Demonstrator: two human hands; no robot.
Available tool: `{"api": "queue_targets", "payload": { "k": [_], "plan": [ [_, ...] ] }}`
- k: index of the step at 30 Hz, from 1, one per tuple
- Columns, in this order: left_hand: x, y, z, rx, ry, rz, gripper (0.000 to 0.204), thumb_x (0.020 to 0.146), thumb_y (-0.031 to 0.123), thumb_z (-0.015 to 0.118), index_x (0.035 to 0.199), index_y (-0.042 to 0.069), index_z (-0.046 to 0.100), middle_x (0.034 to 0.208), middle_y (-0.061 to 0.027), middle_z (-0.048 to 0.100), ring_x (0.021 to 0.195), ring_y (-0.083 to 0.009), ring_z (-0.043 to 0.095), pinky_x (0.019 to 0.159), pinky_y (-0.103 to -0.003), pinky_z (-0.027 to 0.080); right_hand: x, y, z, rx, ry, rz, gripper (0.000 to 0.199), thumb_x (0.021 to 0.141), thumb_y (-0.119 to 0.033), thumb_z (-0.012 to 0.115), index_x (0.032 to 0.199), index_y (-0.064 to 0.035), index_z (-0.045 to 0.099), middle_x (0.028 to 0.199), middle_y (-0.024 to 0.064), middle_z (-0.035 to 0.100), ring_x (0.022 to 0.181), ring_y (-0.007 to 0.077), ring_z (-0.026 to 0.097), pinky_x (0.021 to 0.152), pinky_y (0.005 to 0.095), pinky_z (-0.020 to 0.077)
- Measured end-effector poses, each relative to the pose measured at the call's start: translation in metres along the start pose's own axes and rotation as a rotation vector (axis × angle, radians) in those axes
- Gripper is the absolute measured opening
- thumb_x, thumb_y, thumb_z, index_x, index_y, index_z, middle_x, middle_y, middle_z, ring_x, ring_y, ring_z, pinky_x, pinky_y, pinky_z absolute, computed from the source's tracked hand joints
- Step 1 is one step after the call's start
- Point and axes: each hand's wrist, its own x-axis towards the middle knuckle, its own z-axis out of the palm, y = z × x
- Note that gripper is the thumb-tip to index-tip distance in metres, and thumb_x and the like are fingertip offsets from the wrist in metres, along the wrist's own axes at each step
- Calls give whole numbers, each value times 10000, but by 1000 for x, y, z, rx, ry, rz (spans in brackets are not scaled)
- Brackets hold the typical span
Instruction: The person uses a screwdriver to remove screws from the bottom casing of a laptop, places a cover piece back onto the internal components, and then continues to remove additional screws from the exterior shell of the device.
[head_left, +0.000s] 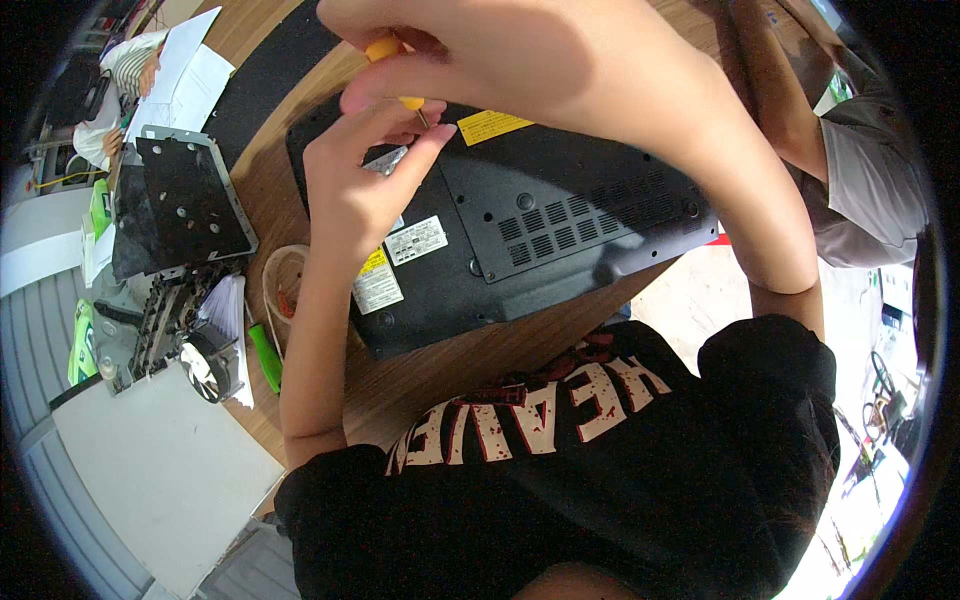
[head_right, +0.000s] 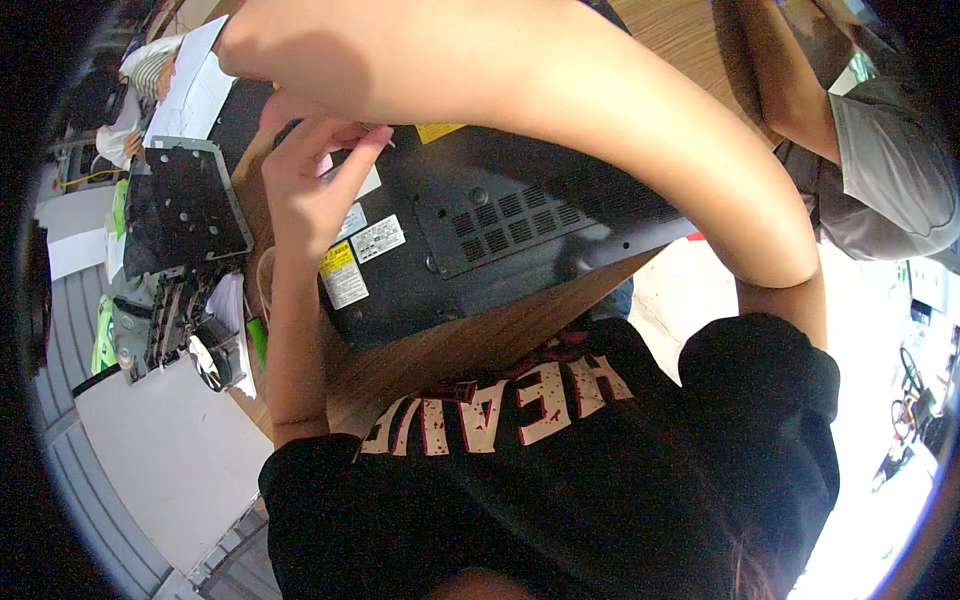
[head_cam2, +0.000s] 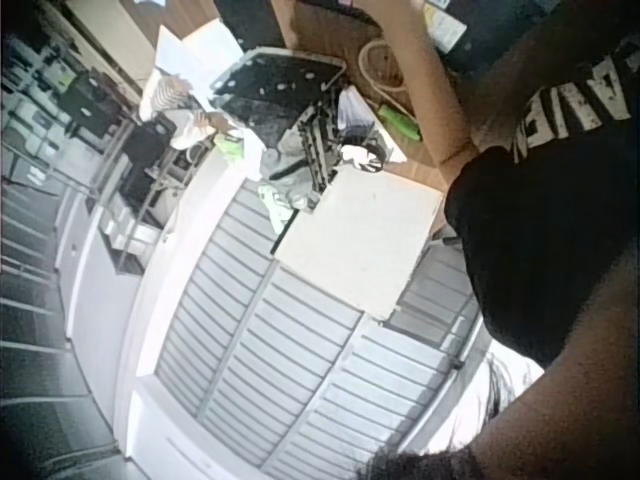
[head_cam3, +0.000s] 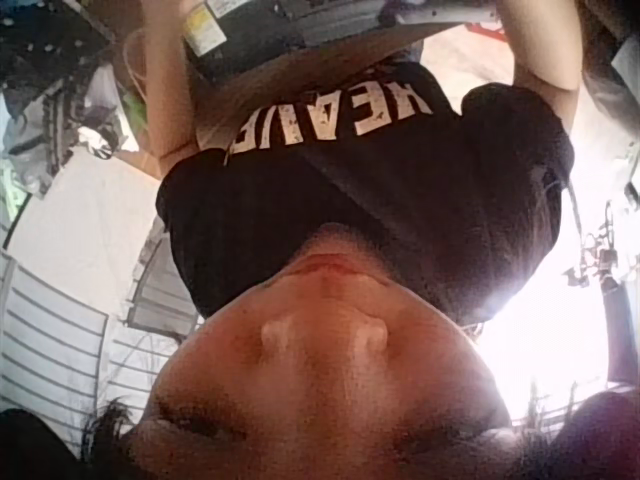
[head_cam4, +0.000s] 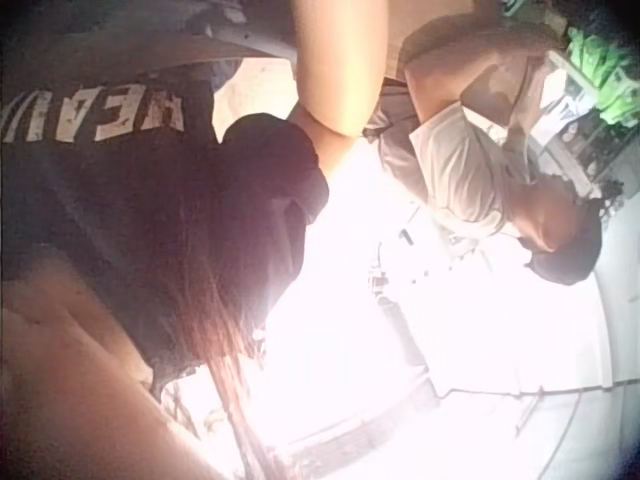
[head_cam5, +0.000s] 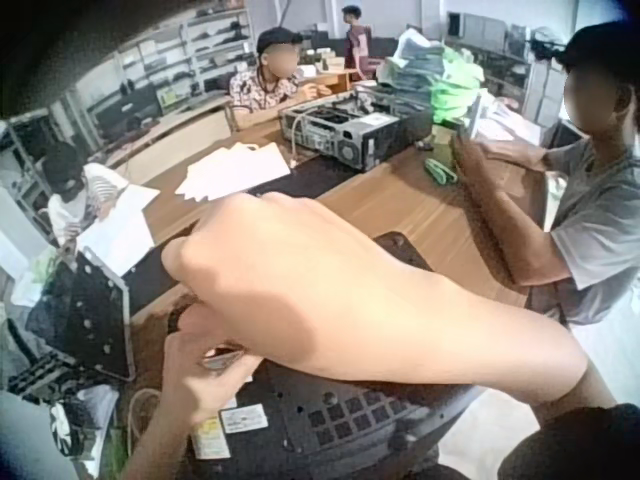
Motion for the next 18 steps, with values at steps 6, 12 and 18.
{"api": "queue_targets", "payload": {
  "k": [6,12,18],
  "plan": [
    [-3,6,1,72,83,-49,125,794,61,696,891,-19,696,839,-119,709,770,-157,694,692,-256,520,4,-9,-1,-290,-63,185,259,756,-163,703,746,61,574,693,197,580,683,374,607,587,392,488],
    [0,-3,-3,-67,-20,-35,129,860,37,608,950,-24,676,872,-123,706,799,-169,694,721,-264,527,1,12,5,184,105,-68,132,778,-46,647,774,68,580,708,201,581,717,367,596,625,391,473],
    [0,-3,0,-85,-45,-36,155,871,28,591,1006,-17,651,893,-120,704,811,-165,694,725,-264,528,0,2,-4,142,70,44,149,764,-64,674,754,46,574,655,190,574,670,379,589,618,403,469]
  ]
}}
